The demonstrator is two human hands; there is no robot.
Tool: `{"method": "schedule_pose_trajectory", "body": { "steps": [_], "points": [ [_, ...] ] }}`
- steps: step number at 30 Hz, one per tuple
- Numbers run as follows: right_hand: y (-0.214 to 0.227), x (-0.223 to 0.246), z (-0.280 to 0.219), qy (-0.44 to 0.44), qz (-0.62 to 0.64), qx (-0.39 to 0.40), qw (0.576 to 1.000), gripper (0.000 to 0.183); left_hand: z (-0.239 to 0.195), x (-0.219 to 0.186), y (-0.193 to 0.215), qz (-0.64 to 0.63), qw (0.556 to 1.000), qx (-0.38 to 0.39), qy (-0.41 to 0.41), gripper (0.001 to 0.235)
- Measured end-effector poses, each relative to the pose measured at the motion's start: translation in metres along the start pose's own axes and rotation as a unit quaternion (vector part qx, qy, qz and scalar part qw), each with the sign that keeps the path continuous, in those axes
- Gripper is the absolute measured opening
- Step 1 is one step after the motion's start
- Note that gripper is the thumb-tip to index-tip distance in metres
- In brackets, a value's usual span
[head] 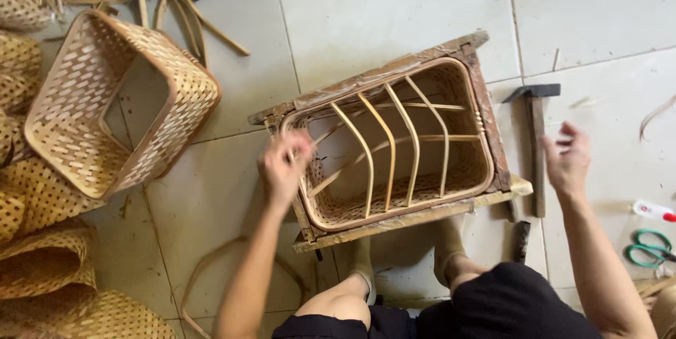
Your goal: The person assembles a rectangular woven basket frame by inserting thin wooden strips into a wooden jig. They use a hammer to tap the strips into place, apply glue to joints, and trim excess material with scissors. The person repeatedly adjusts and secures the strips to form the basket's structure.
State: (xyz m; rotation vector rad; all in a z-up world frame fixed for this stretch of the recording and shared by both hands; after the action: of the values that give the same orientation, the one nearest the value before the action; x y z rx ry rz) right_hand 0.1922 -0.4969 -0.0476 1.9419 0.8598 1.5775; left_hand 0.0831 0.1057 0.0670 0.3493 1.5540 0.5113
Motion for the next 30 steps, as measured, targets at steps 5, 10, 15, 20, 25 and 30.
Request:
{"method": "schedule_pose_trajectory", "body": {
  "steps": [5,10,15,20,25,30],
  "points": [
    [-0.031,-0.022,0.004,-0.024,-0.172,0.057,0.983,0.063,0.071,0.018,0.015,0.254,0.964,-0.048,-0.063,0.039],
    [-0.028,0.027,0.012,-0.027,-0.105,0.052,0.993,0.046,0.086,0.034,0.006,0.212,0.973,0.091,-0.004,0.059],
    [-0.060,0.091,0.042,-0.037,0.142,0.263,0.953,0.044,0.087,0.051,-0.011,0.268,0.961,0.066,-0.013,0.050],
    [-0.048,0.131,0.035,0.035,0.159,0.258,0.952,0.038,0.061,0.027,-0.006,0.261,0.965,0.025,-0.012,0.050],
    [-0.028,0.135,-0.011,0.034,0.200,0.228,0.952,0.034,0.006,-0.024,-0.002,0.250,0.966,-0.032,-0.054,0.061],
    [-0.022,0.140,-0.028,0.056,0.262,0.204,0.942,0.043,-0.016,-0.051,-0.001,0.276,0.953,-0.087,-0.086,0.064]
  ]
}}
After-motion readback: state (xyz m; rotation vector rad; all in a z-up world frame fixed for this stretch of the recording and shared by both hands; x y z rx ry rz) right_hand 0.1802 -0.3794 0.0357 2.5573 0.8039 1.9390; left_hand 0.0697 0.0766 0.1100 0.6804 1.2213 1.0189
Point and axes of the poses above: each hand's wrist, its own z-axis towards the middle knuckle, its own y-axis out of the back of the hand, x = y × z, the point moved 3 cm from there along z, towards the middle knuckle, and after that the axes turned 13 degrees about x, right-handed, at the moved point
